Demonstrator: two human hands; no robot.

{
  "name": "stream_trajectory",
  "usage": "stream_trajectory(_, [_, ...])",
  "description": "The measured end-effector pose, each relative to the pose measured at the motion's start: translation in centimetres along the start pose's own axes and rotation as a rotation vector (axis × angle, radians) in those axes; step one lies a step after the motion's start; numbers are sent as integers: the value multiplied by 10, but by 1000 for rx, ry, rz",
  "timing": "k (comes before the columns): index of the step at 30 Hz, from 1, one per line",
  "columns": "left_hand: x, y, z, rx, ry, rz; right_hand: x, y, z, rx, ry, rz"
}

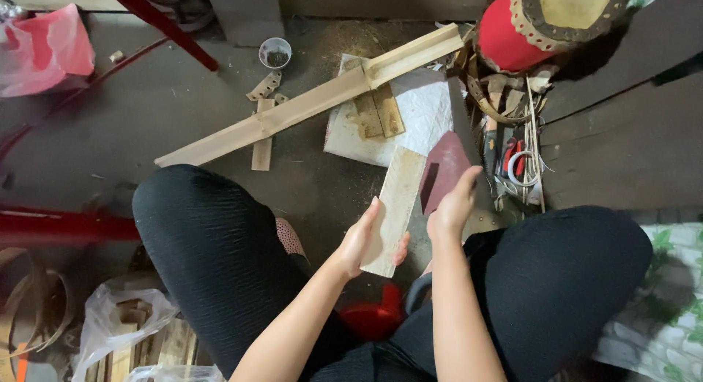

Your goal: The person sits on the floor and sands a small rectangular piece of wood with a sanding block. They hold the wood in one hand and rub the sanding block along its surfaces, occasionally turning the piece to sand different sides.

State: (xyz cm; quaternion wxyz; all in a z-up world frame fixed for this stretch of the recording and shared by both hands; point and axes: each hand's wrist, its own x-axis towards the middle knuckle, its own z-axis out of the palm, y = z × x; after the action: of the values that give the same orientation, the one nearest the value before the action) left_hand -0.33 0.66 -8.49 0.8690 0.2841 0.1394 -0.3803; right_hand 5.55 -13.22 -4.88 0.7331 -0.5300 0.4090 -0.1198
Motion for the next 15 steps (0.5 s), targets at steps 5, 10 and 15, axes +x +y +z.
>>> stream_trajectory(5, [-6,13,19,-31,29,-49,19,30,-8,-398,-52,-287])
stream_trajectory(10, [12,-13,1,404,152,68,-7,16,3,-565,-124,-603])
stream_trajectory(15, [-29,26,65,1277,338,142,0,36,4,-559,-2,-276])
